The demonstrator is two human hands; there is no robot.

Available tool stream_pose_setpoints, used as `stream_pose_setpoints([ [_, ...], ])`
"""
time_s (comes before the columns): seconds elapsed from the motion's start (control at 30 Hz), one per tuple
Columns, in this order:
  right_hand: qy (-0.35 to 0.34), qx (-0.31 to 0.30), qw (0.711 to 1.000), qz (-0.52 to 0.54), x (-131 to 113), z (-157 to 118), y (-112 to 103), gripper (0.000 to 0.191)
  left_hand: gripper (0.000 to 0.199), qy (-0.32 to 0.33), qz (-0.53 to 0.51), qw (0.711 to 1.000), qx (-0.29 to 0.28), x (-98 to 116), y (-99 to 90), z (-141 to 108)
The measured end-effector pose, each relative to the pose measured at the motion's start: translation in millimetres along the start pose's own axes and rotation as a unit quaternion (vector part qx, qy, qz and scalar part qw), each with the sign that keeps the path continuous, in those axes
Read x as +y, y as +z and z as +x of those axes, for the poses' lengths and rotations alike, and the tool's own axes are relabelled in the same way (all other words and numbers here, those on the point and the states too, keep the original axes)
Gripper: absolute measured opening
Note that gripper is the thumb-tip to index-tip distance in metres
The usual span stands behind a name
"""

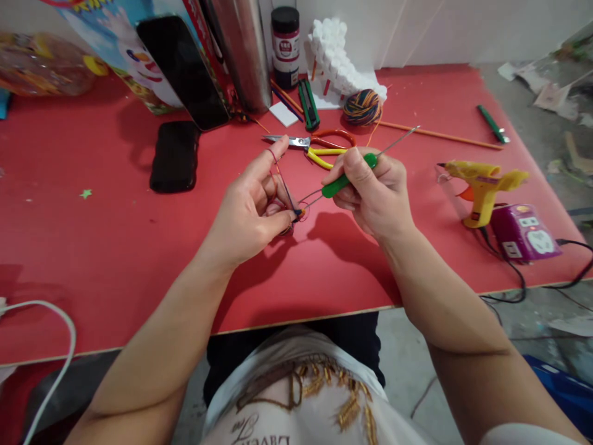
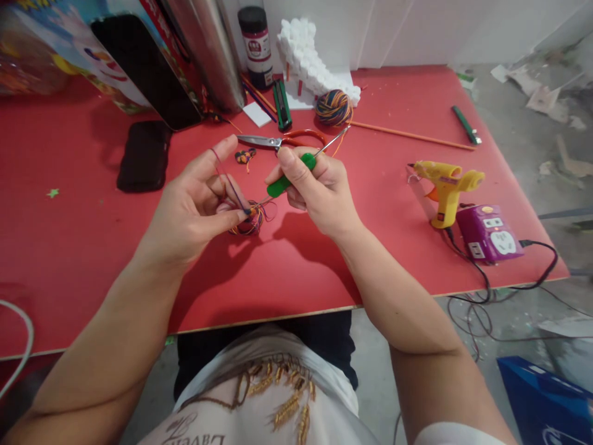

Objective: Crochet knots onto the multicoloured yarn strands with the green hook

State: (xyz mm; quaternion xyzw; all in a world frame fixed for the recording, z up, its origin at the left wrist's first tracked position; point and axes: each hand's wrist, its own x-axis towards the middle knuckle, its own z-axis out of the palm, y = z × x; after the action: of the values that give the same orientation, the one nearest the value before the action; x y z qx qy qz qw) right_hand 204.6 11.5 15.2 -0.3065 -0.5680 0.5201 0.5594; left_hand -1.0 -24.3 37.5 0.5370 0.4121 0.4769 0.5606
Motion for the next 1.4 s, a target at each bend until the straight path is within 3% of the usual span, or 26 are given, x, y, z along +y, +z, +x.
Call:
stream_pose_setpoints([
  [0.23, -0.072, -0.002, 0.992, -0.102, -4, -7, -1, 0.045, 0.091, 0.01, 0.027, 1.0, -0.002, -10, -6.6, 4],
  [0.47, -0.19, -0.004, 0.961, -0.199, -6, -10, 4, 0.048, 0.095, 0.004, 0.064, 0.998, 0.019, -15, -11.3, 7],
  [0.57, -0.209, -0.011, 0.95, -0.233, -6, -13, 6, 0.045, 0.093, -0.012, 0.055, 0.997, 0.045, -14, -9.4, 6],
  [0.77, -0.293, -0.084, 0.893, -0.331, -5, -21, 5, 0.021, 0.086, -0.024, 0.042, 0.995, 0.09, -13, -4.7, 7],
  [0.93, -0.342, -0.119, 0.871, -0.333, 0, -17, -1, 0.011, 0.077, -0.053, -0.05, 0.989, 0.125, -15, -10.0, 14],
  [1.13, -0.341, -0.149, 0.868, -0.328, 8, -12, -5, 0.023, 0.077, -0.11, -0.141, 0.977, 0.119, -13, -24.5, 21],
  [1.23, -0.369, -0.154, 0.837, -0.374, 15, -11, -3, 0.026, 0.072, -0.142, -0.156, 0.971, 0.113, -11, -27.3, 21],
  [1.4, -0.441, -0.119, 0.758, -0.466, 27, -13, 4, 0.026, 0.06, -0.162, -0.216, 0.957, 0.109, -5, -23.4, 18],
])
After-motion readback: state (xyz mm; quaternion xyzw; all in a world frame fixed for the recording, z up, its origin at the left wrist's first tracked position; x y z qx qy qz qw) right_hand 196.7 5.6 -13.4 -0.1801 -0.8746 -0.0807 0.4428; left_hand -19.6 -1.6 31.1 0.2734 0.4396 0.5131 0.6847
